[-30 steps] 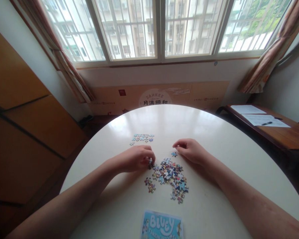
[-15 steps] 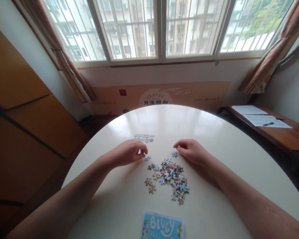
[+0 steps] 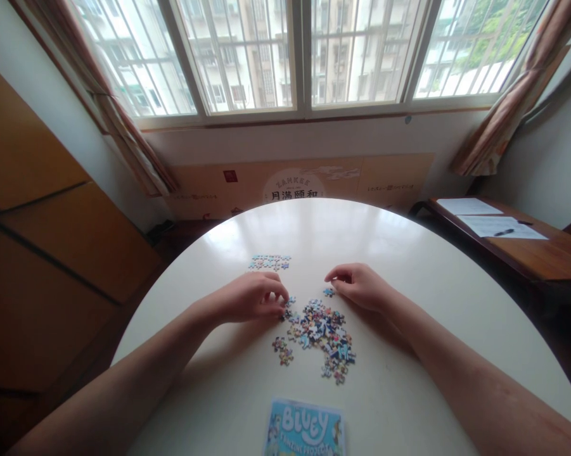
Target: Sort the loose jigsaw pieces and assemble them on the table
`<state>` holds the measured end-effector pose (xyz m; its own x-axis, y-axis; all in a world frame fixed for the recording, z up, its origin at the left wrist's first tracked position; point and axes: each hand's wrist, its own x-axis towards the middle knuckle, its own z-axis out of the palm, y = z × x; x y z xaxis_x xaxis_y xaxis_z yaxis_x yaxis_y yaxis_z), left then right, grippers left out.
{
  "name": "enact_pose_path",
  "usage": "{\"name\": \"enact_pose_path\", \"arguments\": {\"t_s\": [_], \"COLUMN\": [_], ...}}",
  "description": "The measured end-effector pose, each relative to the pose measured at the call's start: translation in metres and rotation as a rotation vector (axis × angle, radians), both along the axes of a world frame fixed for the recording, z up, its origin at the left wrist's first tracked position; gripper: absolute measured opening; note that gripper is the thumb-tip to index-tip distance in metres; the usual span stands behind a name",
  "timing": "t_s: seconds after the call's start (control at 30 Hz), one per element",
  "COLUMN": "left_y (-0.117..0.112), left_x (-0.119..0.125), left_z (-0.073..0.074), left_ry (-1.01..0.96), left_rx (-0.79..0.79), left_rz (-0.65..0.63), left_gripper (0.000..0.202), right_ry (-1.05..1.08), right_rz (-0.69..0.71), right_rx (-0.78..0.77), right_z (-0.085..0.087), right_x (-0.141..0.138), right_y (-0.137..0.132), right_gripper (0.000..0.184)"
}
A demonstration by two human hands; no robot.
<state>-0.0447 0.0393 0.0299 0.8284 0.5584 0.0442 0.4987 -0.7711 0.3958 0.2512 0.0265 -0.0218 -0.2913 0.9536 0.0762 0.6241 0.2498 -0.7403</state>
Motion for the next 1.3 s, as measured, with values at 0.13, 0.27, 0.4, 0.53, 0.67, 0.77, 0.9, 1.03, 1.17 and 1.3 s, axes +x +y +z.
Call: {"name": "enact_pose_path", "arguments": {"t_s": [0.13, 0.27, 0.4, 0.53, 0.67, 0.77, 0.9, 1.03, 1.17, 1.3], "left_y": [-0.001, -0.003, -0.006, -0.007, -0.006, -0.005, -0.004, -0.004, -0.007, -0.011], "left_x": [0.004, 0.015, 0.026, 0.026, 0.012, 0.004, 0.005, 0.007, 0.007, 0.006], "left_z": [-0.002, -0.011, -0.022, -0.021, -0.009, -0.005, -0.009, -0.011, -0.007, 0.001], "left_ry": [0.011, 0.017, -0.020, -0.072, -0.074, -0.041, -0.039, -0.049, -0.053, -0.008], "left_rx": [0.014, 0.058, 0.127, 0.149, 0.082, 0.049, 0.100, 0.126, 0.080, 0.032], "left_rz": [0.056, 0.180, 0.265, 0.238, 0.029, -0.057, -0.027, -0.021, -0.091, -0.112], "left_gripper": [0.013, 0.008, 0.009, 0.010, 0.013, 0.016, 0.023, 0.030, 0.027, 0.021], "right_ry": [-0.024, -0.041, -0.055, -0.051, -0.029, -0.014, -0.002, 0.008, 0.009, 0.006], "right_rz": [0.021, 0.029, 0.033, 0.050, 0.041, 0.029, 0.034, 0.035, 0.021, 0.016], "right_rx": [0.006, 0.043, 0.075, 0.104, 0.077, 0.069, 0.071, 0.066, 0.064, 0.053], "right_z": [-0.002, -0.001, 0.002, 0.003, 0.004, 0.003, 0.001, 0.001, 0.002, 0.002], "right_x": [0.001, 0.000, -0.003, -0.005, -0.004, -0.003, -0.002, -0.003, -0.004, -0.003], "right_y": [0.000, 0.000, -0.002, -0.003, -0.002, -0.002, 0.000, 0.000, -0.001, -0.001], "right_gripper": [0.024, 0.024, 0.025, 0.026, 0.026, 0.024, 0.024, 0.024, 0.024, 0.024]}}
